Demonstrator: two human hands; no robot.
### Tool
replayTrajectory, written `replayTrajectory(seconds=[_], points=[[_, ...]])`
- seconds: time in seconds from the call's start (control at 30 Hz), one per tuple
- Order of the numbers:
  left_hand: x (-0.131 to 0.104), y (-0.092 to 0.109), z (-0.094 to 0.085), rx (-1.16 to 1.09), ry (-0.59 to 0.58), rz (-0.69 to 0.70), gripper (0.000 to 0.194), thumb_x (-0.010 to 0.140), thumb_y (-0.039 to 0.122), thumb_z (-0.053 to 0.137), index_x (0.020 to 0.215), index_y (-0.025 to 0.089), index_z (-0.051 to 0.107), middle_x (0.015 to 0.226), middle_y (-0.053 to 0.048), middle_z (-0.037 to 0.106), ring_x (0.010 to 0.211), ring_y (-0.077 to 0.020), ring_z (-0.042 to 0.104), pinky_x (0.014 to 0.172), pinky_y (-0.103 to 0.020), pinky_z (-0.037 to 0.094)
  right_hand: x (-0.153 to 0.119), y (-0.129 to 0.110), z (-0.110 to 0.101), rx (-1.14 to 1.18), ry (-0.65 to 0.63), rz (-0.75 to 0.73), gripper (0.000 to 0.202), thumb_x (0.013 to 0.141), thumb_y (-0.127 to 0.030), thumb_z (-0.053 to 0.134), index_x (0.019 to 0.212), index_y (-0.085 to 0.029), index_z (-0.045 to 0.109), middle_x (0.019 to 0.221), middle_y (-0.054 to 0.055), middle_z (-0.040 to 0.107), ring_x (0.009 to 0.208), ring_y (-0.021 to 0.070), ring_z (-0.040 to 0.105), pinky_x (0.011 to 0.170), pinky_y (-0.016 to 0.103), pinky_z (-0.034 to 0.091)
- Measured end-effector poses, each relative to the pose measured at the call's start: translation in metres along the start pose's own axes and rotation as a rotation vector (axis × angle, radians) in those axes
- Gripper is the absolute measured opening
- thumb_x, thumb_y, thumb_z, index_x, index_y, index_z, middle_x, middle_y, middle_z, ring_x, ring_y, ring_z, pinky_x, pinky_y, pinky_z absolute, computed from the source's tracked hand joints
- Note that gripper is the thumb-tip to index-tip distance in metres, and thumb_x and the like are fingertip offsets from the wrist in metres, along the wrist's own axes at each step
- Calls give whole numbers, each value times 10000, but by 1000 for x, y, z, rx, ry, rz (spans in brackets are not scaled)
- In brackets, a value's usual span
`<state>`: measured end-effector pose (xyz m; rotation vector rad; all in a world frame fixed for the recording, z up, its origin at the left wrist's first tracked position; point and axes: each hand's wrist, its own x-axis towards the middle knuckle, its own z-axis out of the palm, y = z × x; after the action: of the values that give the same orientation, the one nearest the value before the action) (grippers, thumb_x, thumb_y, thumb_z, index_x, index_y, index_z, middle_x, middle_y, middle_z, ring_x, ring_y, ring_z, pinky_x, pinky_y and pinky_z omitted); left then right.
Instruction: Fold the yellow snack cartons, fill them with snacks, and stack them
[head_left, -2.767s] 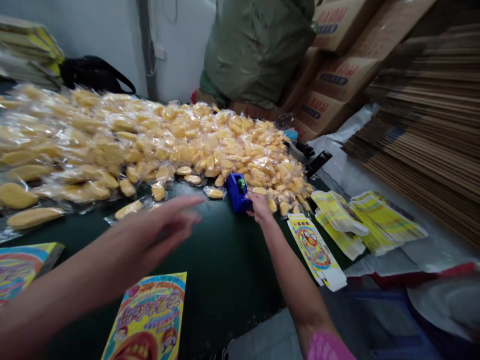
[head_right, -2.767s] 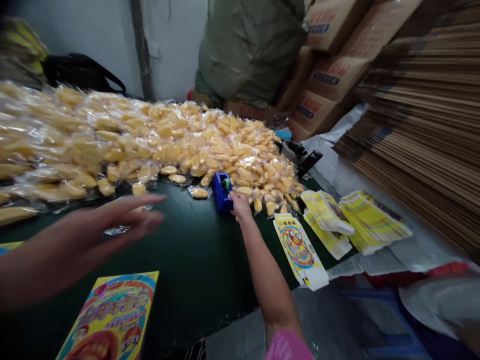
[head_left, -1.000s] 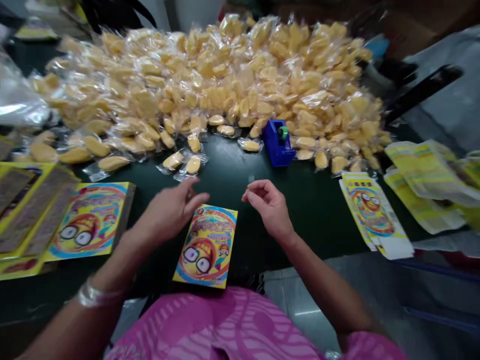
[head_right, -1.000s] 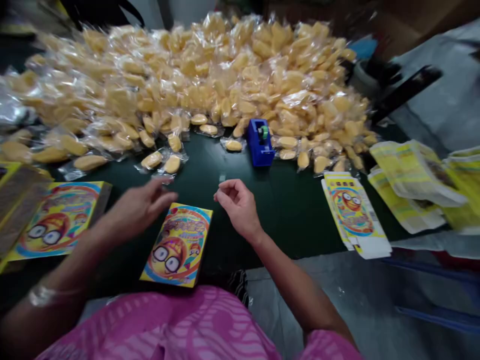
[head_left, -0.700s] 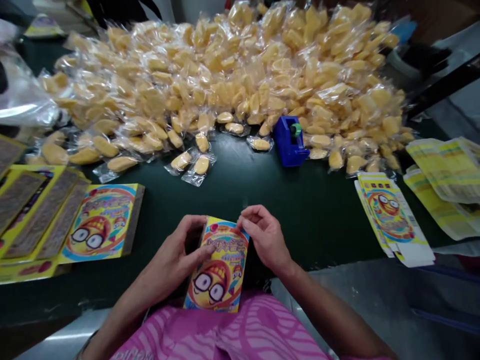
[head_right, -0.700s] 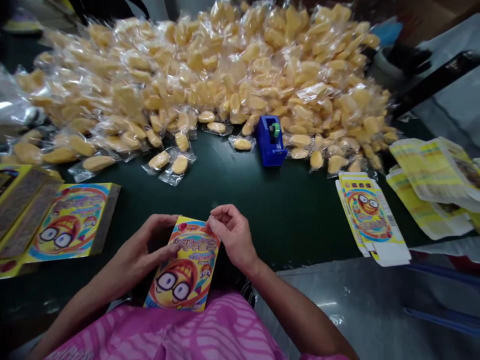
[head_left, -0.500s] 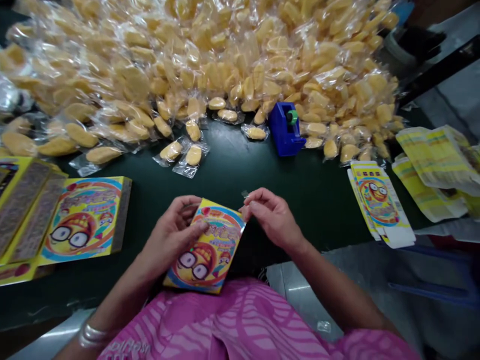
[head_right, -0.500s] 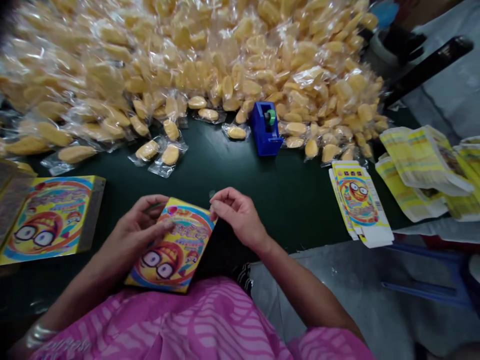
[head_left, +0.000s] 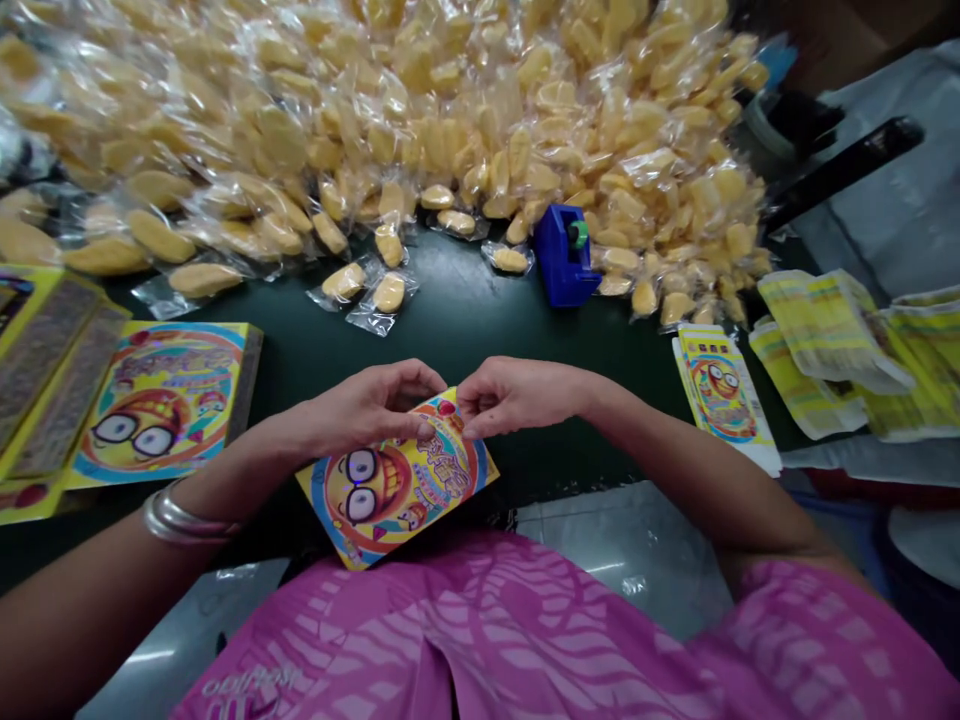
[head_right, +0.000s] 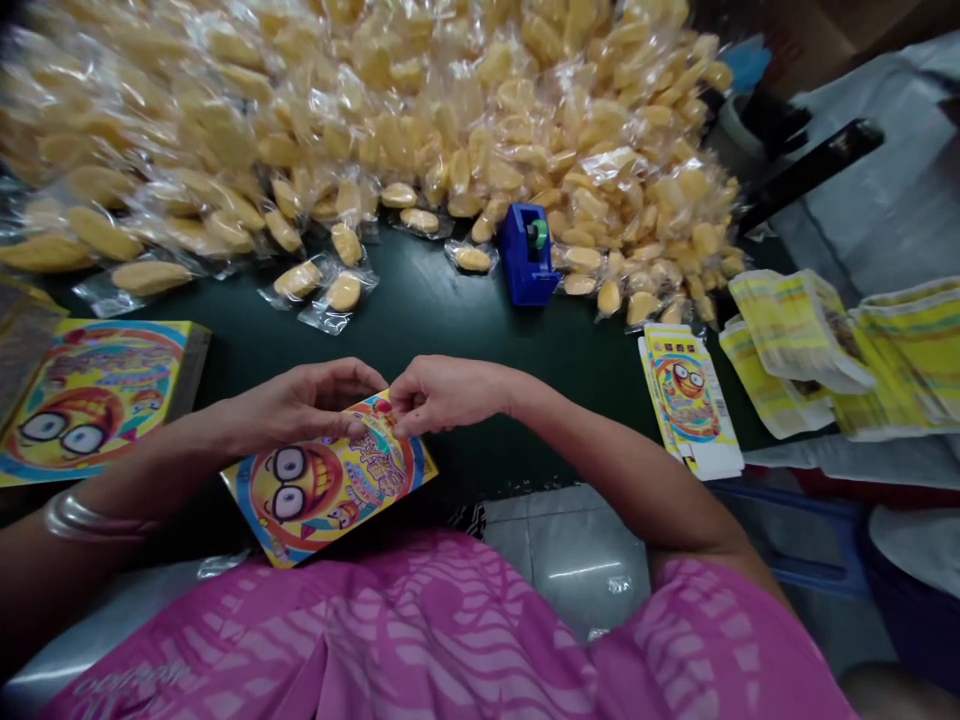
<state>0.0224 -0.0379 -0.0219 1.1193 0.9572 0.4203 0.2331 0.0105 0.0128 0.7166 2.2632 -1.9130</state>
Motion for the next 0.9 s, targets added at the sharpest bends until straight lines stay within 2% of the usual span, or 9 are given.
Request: replayTrajectory(seconds=[0.17, 0.4, 0.5, 0.63, 0.73, 0.9], points=[[-7, 3, -1, -62, 60, -8, 373, 582, 251, 822, 910, 222, 648, 895, -37, 764, 811, -232, 731, 673, -324, 596, -7, 2, -4, -82, 87, 113, 240, 764, -253, 706, 588, -161, 569, 456, -75, 500, 404, 49, 443, 387, 149, 309], [-17, 6, -4, -176, 47, 69, 361, 580, 179, 829, 901, 232, 672, 850, -31, 767, 742, -225, 741, 611, -289, 596, 4, 5, -13, 212, -98, 116, 305, 668, -335, 803, 569, -162, 572, 454, -78, 507, 409, 55, 453, 407, 171, 379], [-20, 2, -5, -197, 88, 75, 380, 572, 176, 836, 903, 236, 661, 875, -32, 772, 757, -226, 742, 621, -284, 597, 7, 9, -10, 304, -52, 109, 326, 634, -350, 830, 566, -157, 577, 469, -68, 542, 406, 50, 458, 402, 167, 374], [-24, -2, -6, -209, 134, 64, 417, 566, 211, 853, 929, 233, 650, 922, -49, 776, 769, -245, 746, 625, -304, 605, 9, 16, -2, 339, 81, 96, 356, 590, -341, 868, 619, -160, 564, 513, -65, 589, 421, 51, 492, 402, 153, 386], [-25, -1, -6, -230, 86, 108, 415, 588, 190, 853, 954, 236, 662, 920, -45, 777, 780, -243, 749, 637, -298, 609, 12, 24, 9, 416, 96, 70, 414, 551, -351, 896, 697, -168, 554, 545, -73, 605, 448, 64, 531, 404, 148, 413], [-24, 2, -5, -298, -70, 204, 384, 645, 143, 839, 983, 213, 671, 938, -48, 779, 793, -207, 746, 671, -264, 605, 21, 51, 33, 824, -69, -128, 536, 589, -496, 879, 884, -125, 628, 649, -39, 650, 464, 67, 561, 410, 159, 446]])
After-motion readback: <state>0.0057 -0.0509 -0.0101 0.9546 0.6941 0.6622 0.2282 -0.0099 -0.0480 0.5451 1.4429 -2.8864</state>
